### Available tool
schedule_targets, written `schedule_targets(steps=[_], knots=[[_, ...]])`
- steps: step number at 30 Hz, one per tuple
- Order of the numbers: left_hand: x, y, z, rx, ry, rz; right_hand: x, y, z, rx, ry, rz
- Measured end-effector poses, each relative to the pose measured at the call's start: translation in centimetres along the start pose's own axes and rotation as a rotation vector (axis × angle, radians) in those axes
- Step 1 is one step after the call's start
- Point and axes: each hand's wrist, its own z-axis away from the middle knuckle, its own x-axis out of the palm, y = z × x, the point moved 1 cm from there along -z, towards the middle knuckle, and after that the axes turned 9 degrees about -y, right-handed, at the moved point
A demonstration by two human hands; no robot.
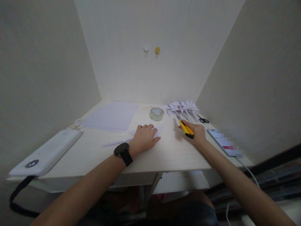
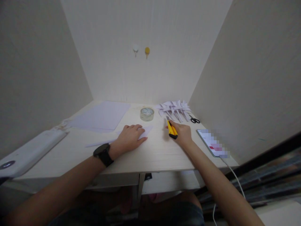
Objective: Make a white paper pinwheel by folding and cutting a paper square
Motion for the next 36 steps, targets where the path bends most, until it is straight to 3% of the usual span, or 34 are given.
schedule_targets(steps=[5,9,16,23,27,31,34,36], knots=[[0.0,-0.4,-0.3,-0.025,0.043,0.036,0.0,0.4,-0.6,-0.102,-0.335,0.408],[-0.2,-0.8,-0.7,-0.03,0.03,0.089,-0.1,0.8,-1.0,-0.103,-0.47,0.547],[0.1,-1.8,-1.3,-0.069,0.06,0.302,-0.4,1.3,-1.9,-0.232,-0.541,0.573],[-1.1,-3.3,-1.6,-0.237,0.295,0.768,-1.4,1.5,-2.3,-0.419,-0.633,0.513],[-1.6,-4.1,-1.7,-0.302,0.434,1.158,-1.7,1.9,-2.4,-0.486,-0.649,0.526],[-1.6,-4.2,-1.5,-0.316,0.403,1.556,-1.6,2.2,-2.5,-0.534,-0.651,0.552],[-1.7,-4.2,-1.4,-0.29,0.384,1.714,-1.4,2.2,-2.3,-0.543,-0.64,0.556],[-1.8,-4.3,-1.4,-0.283,0.434,1.767,-1.3,2.3,-2.1,-0.541,-0.637,0.56]])
